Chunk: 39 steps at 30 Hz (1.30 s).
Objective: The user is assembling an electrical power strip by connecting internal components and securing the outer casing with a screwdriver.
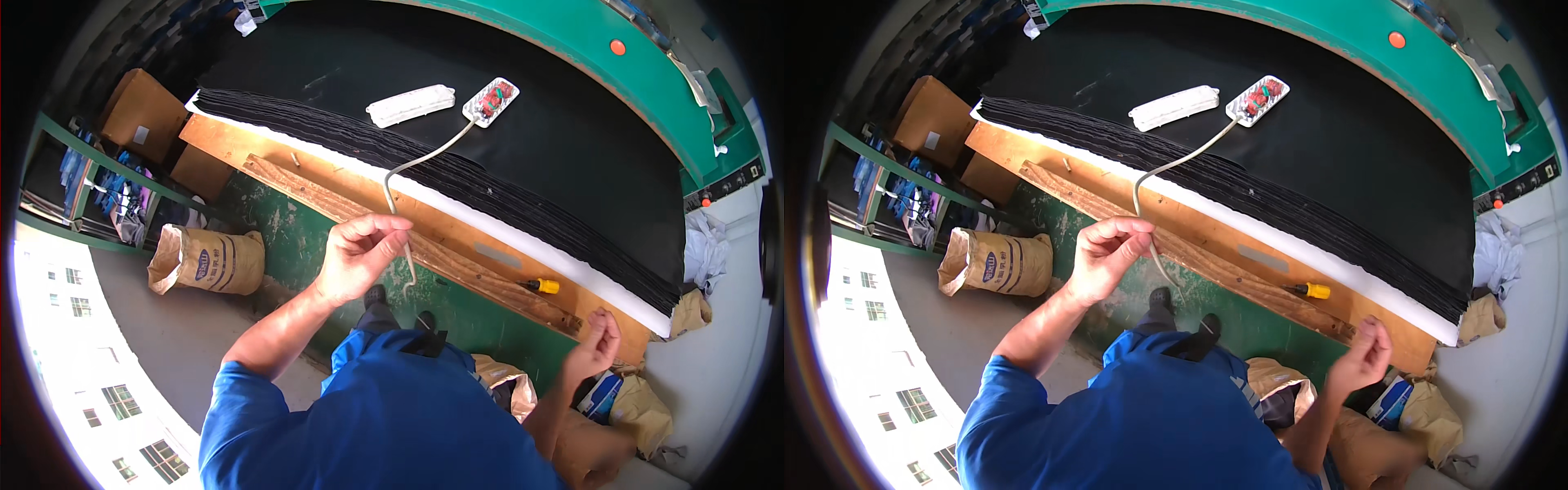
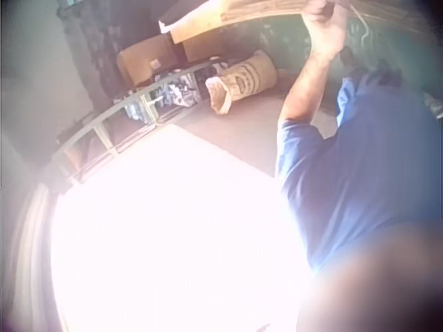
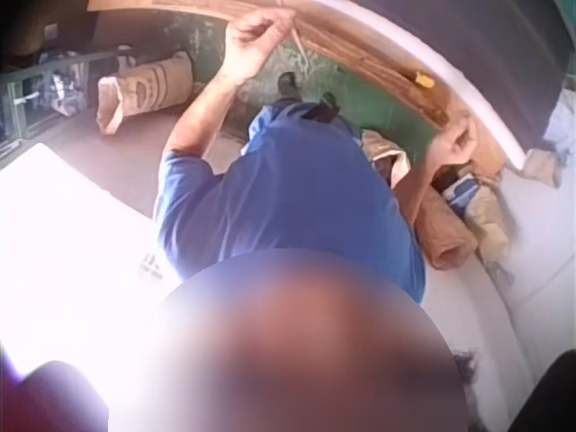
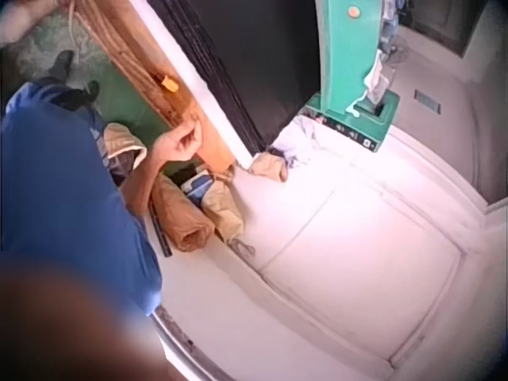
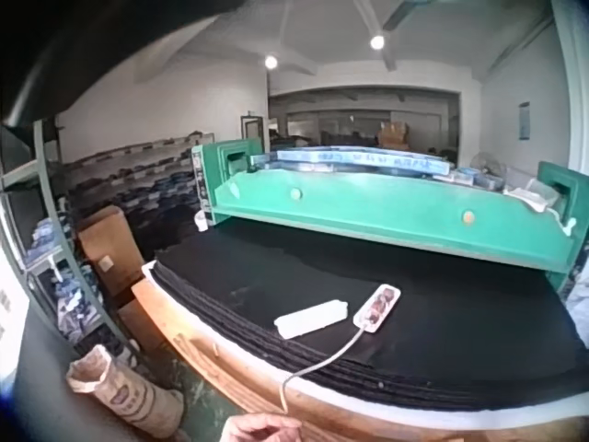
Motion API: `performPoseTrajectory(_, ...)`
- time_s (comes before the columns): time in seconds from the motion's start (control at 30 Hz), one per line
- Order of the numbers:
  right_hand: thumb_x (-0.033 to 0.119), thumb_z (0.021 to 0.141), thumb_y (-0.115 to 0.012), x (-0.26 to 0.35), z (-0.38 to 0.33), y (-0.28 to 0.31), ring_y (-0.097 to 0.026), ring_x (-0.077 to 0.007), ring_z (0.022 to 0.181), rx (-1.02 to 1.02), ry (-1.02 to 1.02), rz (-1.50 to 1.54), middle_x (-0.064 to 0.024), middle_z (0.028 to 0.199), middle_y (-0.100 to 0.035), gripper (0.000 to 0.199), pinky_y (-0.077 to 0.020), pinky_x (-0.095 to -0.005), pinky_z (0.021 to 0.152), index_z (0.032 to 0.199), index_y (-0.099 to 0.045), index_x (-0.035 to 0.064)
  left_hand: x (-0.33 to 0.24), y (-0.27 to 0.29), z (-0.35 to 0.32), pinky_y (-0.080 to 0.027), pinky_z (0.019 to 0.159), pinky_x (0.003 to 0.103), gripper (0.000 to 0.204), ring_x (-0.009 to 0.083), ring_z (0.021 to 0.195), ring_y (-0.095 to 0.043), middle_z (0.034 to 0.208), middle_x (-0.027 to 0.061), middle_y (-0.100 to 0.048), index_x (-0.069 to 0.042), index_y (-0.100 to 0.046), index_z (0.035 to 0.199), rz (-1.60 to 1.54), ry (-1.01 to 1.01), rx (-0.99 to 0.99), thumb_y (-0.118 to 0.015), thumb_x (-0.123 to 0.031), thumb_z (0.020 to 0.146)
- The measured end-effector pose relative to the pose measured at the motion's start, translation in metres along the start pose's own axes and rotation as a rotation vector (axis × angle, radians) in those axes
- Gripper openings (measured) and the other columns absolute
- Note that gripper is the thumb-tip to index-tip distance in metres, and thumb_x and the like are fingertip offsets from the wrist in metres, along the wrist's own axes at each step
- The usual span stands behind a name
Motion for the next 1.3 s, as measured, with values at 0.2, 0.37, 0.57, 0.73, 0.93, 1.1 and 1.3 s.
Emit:
performPoseTrajectory(0.2,0.005,0.092,-0.071,0.138,-0.094,-0.232,-0.067,-0.0264,0.111,1.094,-0.112,0.435,-0.0200,0.121,-0.067,0.050,-0.0525,-0.0375,0.098,0.136,-0.050,-0.0058,-0.001,0.000,0.004,-0.055,0.074,0.023,0.056,0.0087,0.084,-0.066,0.090,0.0048,-0.069,-0.001,-0.037,0.142,-0.150,0.041,-0.002,-0.067,0.002,0.095)
performPoseTrajectory(0.37,0.004,0.094,-0.068,0.150,-0.115,-0.275,-0.075,-0.0217,0.083,1.057,-0.017,0.276,-0.0148,0.094,-0.073,0.021,-0.0598,-0.0310,0.071,0.114,-0.061,-0.0004,0.002,0.035,0.034,-0.059,0.079,0.029,0.060,0.0165,0.088,-0.071,0.098,0.0134,-0.071,0.001,-0.031,0.144,-0.262,0.244,-0.118,-0.067,-0.002,0.096)
performPoseTrajectory(0.57,0.008,0.095,-0.069,0.149,-0.146,-0.304,-0.071,-0.0155,0.078,1.198,-0.268,0.289,-0.0098,0.089,-0.071,0.012,-0.0570,-0.0284,0.069,0.102,-0.062,0.0011,0.030,0.055,0.103,-0.062,0.078,0.034,0.047,0.0257,0.088,-0.072,0.101,0.0215,-0.070,0.010,-0.044,0.132,-0.347,0.597,-0.068,-0.066,-0.008,0.096)
performPoseTrajectory(0.73,0.016,0.093,-0.067,0.143,-0.173,-0.319,-0.068,-0.0375,0.074,1.374,-0.213,0.172,-0.0190,0.085,-0.068,0.017,-0.0535,-0.0440,0.066,0.095,-0.055,0.0049,0.049,0.025,0.158,-0.062,0.075,0.033,0.035,0.0254,0.084,-0.072,0.100,0.0216,-0.069,0.012,-0.056,0.121,-0.191,0.663,0.126,-0.067,-0.008,0.095)
performPoseTrajectory(0.93,0.018,0.091,-0.067,0.162,-0.158,-0.333,-0.066,-0.0398,0.082,1.719,0.071,0.117,-0.0191,0.087,-0.067,0.018,-0.0520,-0.0453,0.070,0.101,-0.059,0.0054,0.048,-0.004,0.190,-0.056,0.062,0.026,0.033,0.0167,0.075,-0.069,0.098,0.0148,-0.069,0.009,-0.057,0.122,0.116,0.543,0.220,-0.064,-0.008,0.095)
performPoseTrajectory(1.1,0.002,0.078,-0.074,0.173,0.035,-0.322,-0.068,-0.0323,0.099,1.128,0.419,0.178,-0.0136,0.108,-0.070,0.036,-0.0550,-0.0403,0.088,0.113,-0.066,0.0035,0.026,0.013,0.174,-0.051,0.056,0.026,0.027,0.0116,0.063,-0.063,0.089,0.0109,-0.069,0.007,-0.058,0.114,0.215,0.462,0.221,-0.064,-0.008,0.093)
performPoseTrajectory(1.3,0.000,0.072,-0.072,0.118,0.114,-0.385,-0.036,-0.0368,0.145,1.235,0.859,-0.279,-0.0166,0.151,-0.046,0.066,-0.0227,-0.0506,0.123,0.137,-0.059,0.0089,0.017,0.028,0.142,-0.048,0.057,0.021,0.021,0.0078,0.068,-0.063,0.087,0.0056,-0.070,0.002,-0.058,0.112,0.281,0.557,0.240,-0.067,-0.010,0.097)
Point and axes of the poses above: each hand's wrist, its own z-axis towards the middle knuckle, its own y-axis out of the back of the hand, x = y × z, the point moved 6 cm from there along z, towards the middle knuckle
